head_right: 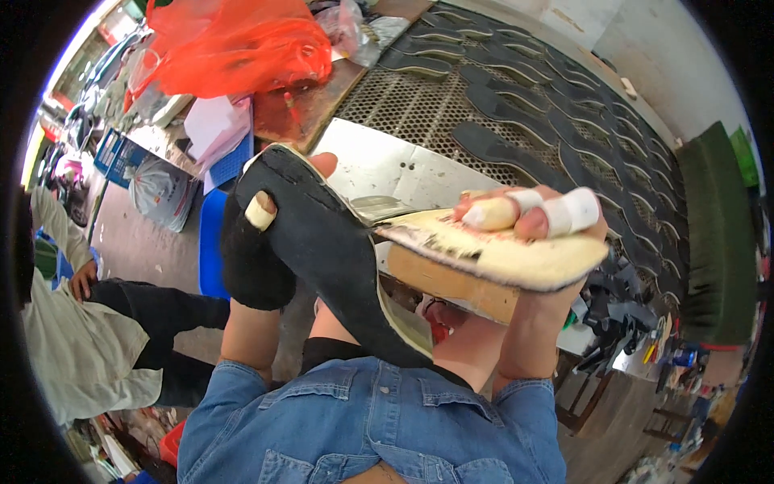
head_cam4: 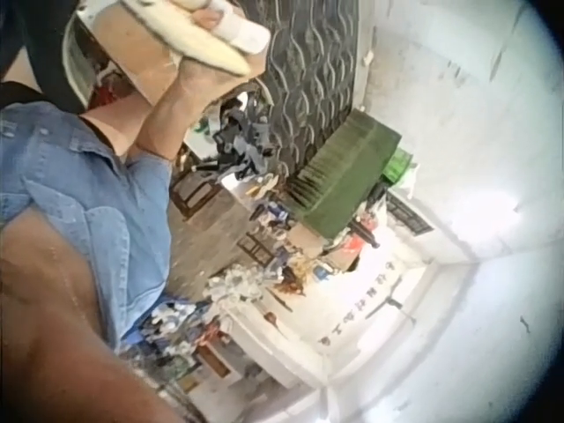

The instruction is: Applying adhesive tape and assembling shoe components at a workshop workbench.

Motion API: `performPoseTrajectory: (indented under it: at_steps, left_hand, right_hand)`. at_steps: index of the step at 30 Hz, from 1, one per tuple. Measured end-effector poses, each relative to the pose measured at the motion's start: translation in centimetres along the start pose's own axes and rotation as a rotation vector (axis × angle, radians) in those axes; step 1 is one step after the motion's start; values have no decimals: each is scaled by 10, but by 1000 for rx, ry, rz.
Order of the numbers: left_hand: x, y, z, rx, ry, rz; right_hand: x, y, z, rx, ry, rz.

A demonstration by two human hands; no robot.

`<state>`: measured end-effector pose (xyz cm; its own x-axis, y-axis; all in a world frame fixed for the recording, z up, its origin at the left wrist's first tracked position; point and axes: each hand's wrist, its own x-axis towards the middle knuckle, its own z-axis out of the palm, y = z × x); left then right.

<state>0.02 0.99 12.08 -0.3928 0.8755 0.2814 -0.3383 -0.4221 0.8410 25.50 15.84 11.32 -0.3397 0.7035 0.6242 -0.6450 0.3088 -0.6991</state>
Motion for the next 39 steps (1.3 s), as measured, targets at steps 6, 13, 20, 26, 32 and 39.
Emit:
performPoseTrajectory:
  at_steps: [6, 13, 20, 26, 32, 39]
  left_hand:
    - [-1, -16, -90, -380, 159, 79]
    - [5, -65, -93, -307, 437, 27]
    - [4, -108, -108, -447, 509, -80]
    - [6, -139, -91, -368, 594, -175]
    - [6, -159, -78, -245, 612, -148]
    - [16, -152, -73, 436, 607, 204]
  right_hand:
    - [85, 27, -20, -25, -18, 178]
    - [184, 235, 10, -259, -521, 656]
    - [186, 333, 65, -1136, -487, 29]
    - [167, 332, 56, -1342, -685, -269]
    - [114, 200, 42, -968, -685, 259]
    - [-41, 100, 32, -1261, -629, 403]
